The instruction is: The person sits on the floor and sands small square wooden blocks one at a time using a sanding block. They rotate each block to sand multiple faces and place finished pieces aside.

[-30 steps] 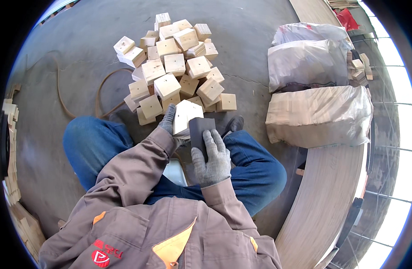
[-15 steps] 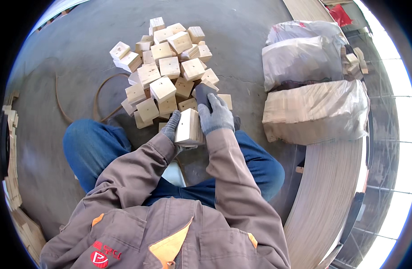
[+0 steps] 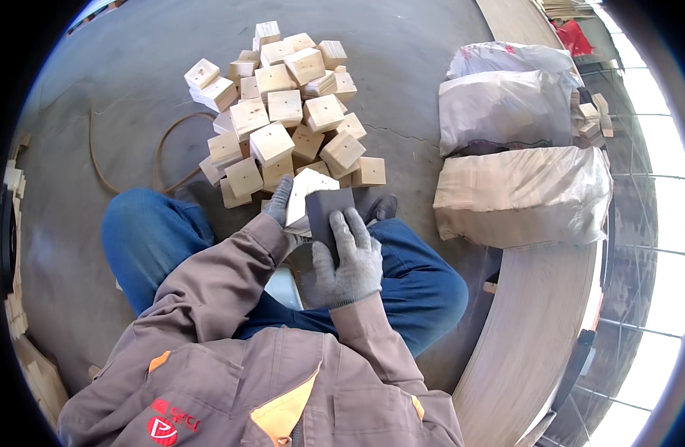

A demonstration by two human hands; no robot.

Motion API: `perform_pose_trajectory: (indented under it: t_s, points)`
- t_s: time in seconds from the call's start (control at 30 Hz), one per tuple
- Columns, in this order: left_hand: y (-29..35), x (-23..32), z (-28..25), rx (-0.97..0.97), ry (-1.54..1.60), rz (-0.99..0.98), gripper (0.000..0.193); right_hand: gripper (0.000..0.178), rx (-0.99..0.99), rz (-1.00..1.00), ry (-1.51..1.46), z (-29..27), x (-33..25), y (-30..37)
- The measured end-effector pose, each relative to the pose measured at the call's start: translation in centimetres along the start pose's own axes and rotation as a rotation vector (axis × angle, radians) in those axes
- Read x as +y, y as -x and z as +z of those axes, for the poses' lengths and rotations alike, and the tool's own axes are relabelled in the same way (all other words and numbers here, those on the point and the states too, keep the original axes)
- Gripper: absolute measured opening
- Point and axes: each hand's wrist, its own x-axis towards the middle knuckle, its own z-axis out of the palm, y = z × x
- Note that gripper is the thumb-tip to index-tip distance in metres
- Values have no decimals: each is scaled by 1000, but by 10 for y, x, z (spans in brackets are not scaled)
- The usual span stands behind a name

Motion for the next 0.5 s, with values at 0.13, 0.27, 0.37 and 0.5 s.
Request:
perform_pose_trajectory:
  t_s: [0.13, 0.27, 0.37, 0.5]
  points:
    - [-2, -8, -1, 92, -170, -21, 70, 53, 23, 104, -26, 24, 38, -49]
    - [-4, -15, -2, 68, -118, -62, 70, 53, -7, 212, -20, 26, 65, -92]
    - [1, -10, 2, 62, -80, -50, 68, 56, 15, 179, -28, 23, 56, -85]
    - [4, -6, 1, 150, -82, 34, 62, 56, 28, 61, -40, 16, 38, -37]
